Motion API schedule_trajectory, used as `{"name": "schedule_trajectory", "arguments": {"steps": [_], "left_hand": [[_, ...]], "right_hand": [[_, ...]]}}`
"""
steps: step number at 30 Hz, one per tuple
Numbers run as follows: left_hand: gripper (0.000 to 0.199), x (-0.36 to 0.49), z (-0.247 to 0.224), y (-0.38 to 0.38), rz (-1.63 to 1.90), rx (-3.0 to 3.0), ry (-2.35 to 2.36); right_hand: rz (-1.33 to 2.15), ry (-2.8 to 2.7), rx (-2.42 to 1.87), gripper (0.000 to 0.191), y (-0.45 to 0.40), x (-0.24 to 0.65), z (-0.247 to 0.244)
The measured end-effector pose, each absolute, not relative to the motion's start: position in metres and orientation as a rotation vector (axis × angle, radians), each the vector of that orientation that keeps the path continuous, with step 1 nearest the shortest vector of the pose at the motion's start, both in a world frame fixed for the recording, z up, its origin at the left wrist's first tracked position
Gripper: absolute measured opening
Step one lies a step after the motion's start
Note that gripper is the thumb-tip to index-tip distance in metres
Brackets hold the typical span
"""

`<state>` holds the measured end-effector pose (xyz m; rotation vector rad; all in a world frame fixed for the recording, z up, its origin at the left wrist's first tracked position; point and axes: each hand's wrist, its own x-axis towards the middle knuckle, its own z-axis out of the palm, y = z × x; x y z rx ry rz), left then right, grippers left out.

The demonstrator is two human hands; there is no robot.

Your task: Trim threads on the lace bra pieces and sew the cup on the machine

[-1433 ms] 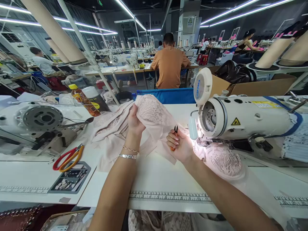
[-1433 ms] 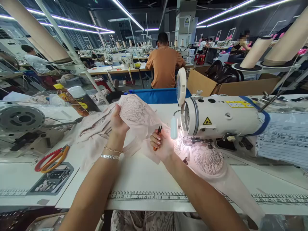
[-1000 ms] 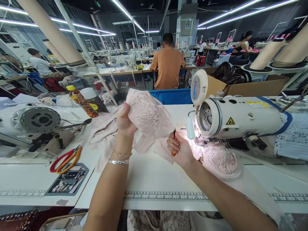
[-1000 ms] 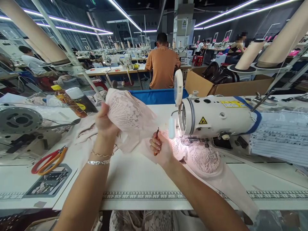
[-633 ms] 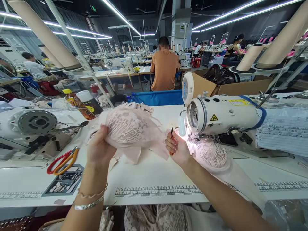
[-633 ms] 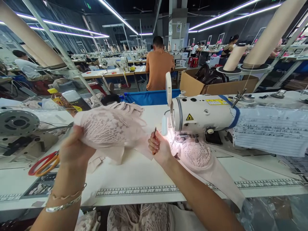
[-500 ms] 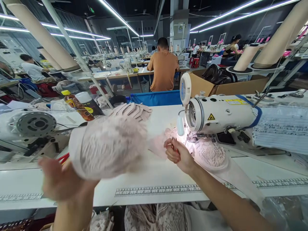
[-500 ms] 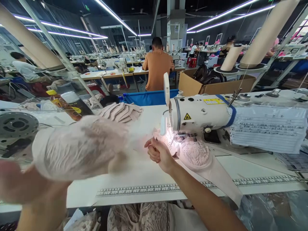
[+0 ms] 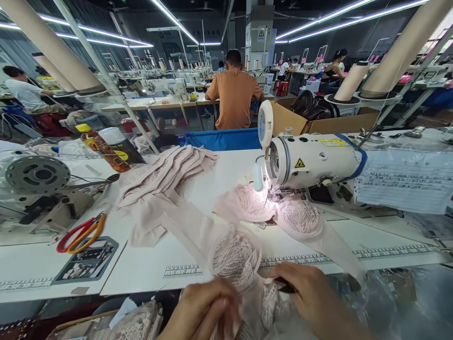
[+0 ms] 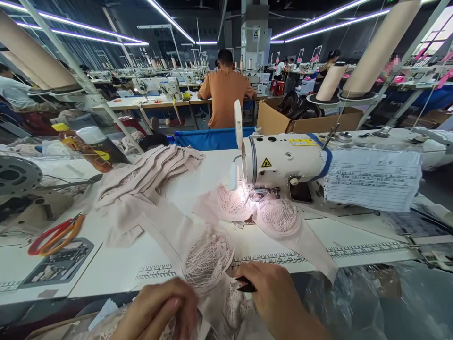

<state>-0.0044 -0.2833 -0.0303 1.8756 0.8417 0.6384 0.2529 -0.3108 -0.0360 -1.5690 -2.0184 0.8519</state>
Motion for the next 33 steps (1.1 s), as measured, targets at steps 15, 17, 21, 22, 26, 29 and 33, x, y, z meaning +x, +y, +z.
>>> {"name": "schedule_trajectory", "arguments": {"steps": [15, 17, 21, 22, 26, 29, 33], "left_hand": [[0.040, 0.005, -0.018, -0.238, 0.139, 1.537, 0.475], [0.050, 0.008, -0.032, -0.246, 0.281, 1.291, 0.610], [0.056, 0.026, -0.053, -0.264, 0.593, 0.786, 0.662], [0.058, 0.030, -0.057, -0.267, 0.622, 0.685, 0.633], [0.064, 0.041, -0.067, -0.273, 0.661, 0.544, 0.590], [0.064, 0.041, -0.070, -0.274, 0.669, 0.534, 0.591], [0.066, 0.038, -0.068, -0.276, 0.652, 0.544, 0.583]], "right_hand": [[1.462, -1.913, -1.260, 0.047, -0.335, 0.300, -0.002], [1.602, -1.756, -1.217, 0.057, -0.329, 0.301, -0.012], [1.716, -1.315, -1.070, 0.063, -0.325, 0.295, -0.042], [1.735, -1.221, -1.023, 0.064, -0.324, 0.292, -0.049], [1.828, -1.037, -0.879, 0.068, -0.323, 0.277, -0.069], [1.838, -1.032, -0.889, 0.070, -0.323, 0.272, -0.074], [1.817, -1.139, -0.927, 0.071, -0.320, 0.280, -0.069]]}}
